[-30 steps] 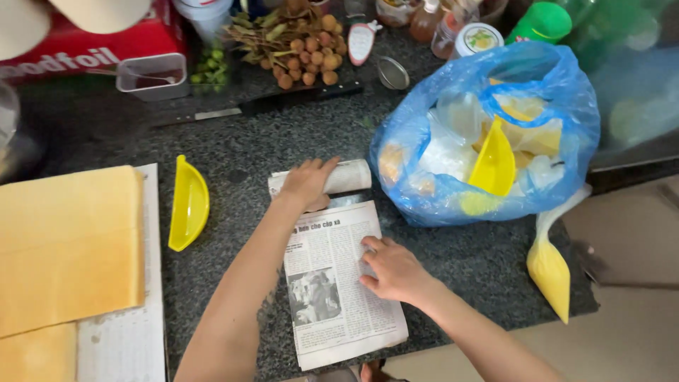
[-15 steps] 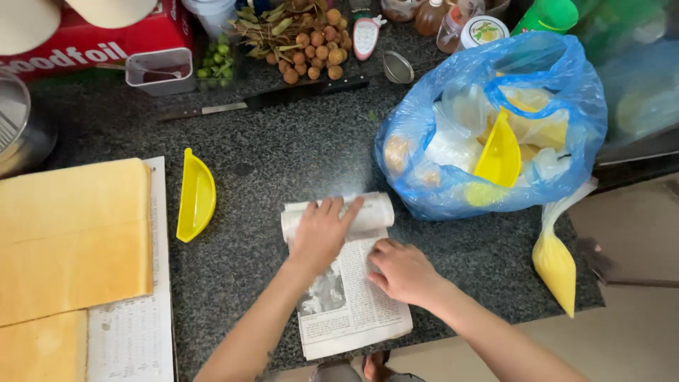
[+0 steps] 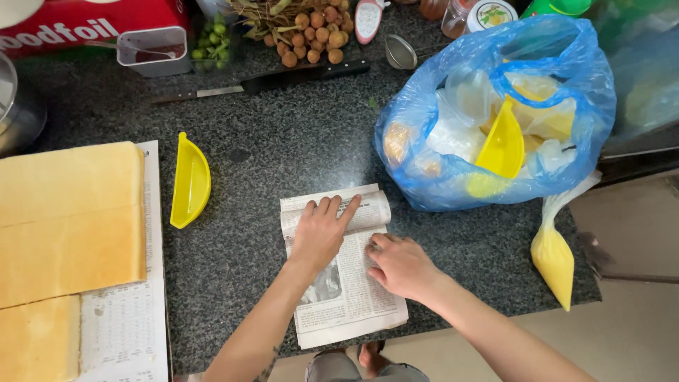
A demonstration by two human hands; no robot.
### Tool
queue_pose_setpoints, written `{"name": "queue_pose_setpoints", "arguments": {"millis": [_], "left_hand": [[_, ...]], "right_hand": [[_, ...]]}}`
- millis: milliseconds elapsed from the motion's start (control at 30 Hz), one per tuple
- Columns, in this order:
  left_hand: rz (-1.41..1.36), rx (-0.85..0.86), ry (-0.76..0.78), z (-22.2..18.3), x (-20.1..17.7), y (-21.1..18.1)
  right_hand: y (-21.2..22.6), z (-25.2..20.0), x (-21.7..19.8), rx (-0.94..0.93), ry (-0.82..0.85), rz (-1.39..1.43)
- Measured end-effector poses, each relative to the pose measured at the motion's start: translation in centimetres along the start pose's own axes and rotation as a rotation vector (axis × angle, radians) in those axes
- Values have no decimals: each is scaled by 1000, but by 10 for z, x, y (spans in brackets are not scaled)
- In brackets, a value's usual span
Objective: The person places pieces of cake onto newspaper sheets and wraps them, then places the wrapped cake into clear plastic bags.
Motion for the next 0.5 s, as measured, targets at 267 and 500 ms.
{"name": "queue_pose_setpoints", "arguments": {"millis": [267, 500], "left_hand": [[-9, 3, -26, -2, 2, 6], [-24, 7, -27, 1, 1, 6]], "right_hand": [[0, 1, -5, 31, 60, 25], [-1, 2, -2, 44, 98, 15]]}}
Point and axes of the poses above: each hand's wrist, its own z-axis towards the middle knuckle, its own x-axis out of the palm, y = z × x, the point moved 6 cm from there along z, towards the middle knuckle, and after that the axes turned 7 degrees about -z, right-handed, at the moved point
